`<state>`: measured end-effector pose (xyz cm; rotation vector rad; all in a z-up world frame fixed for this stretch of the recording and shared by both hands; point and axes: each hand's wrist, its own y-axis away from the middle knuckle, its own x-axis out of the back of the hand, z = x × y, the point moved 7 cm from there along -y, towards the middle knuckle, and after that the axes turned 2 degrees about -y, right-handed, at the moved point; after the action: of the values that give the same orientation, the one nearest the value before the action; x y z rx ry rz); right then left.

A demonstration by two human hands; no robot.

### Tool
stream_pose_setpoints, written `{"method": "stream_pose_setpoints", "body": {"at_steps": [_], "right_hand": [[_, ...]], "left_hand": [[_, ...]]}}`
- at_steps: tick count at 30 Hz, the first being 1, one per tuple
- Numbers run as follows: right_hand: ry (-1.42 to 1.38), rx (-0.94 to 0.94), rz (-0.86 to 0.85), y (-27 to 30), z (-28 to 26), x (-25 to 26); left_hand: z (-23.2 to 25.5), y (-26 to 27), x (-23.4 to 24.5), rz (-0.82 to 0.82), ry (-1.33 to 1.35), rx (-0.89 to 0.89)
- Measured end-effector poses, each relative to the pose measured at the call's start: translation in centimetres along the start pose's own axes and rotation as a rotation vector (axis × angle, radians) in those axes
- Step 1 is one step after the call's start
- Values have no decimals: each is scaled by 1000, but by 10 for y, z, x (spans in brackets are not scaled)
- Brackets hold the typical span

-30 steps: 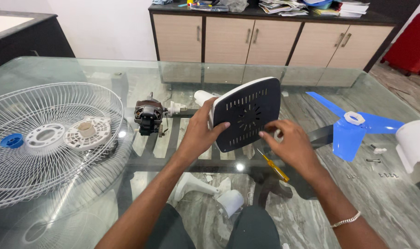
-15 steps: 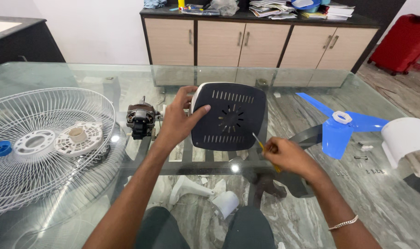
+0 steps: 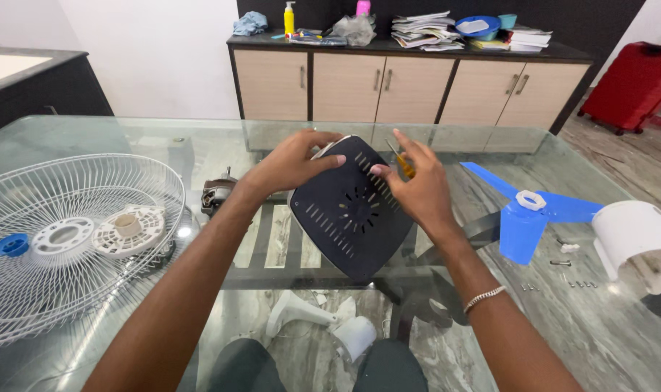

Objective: The person uses a yellow screwdriver to tighten screws on the back grill of a fan. They hold the grill with one hand and turn the screwdriver with the other, working on multiple screw holes around the perimeter.

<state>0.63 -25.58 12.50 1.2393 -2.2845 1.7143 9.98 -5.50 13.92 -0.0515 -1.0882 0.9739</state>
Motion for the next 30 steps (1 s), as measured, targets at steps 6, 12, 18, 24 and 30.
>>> {"method": "stream_pose_setpoints", "body": {"at_steps": [6, 12, 18, 24, 30], "right_hand": [[-329, -322, -214, 9, 57, -47], [-609, -409, -123, 35, 93, -51], [-461, -409, -154, 38, 76, -42], [98, -195, 32, 16, 17, 17], [11, 189, -89, -4, -61, -6]], "left_hand": [[-5, 21, -2, 36, 326, 125], [1, 71, -1, 153, -111, -67], [-11, 89, -15, 163, 129, 14], [-1, 94, -11, 262, -226, -104], [24, 111, -7, 433, -589, -252]]}}
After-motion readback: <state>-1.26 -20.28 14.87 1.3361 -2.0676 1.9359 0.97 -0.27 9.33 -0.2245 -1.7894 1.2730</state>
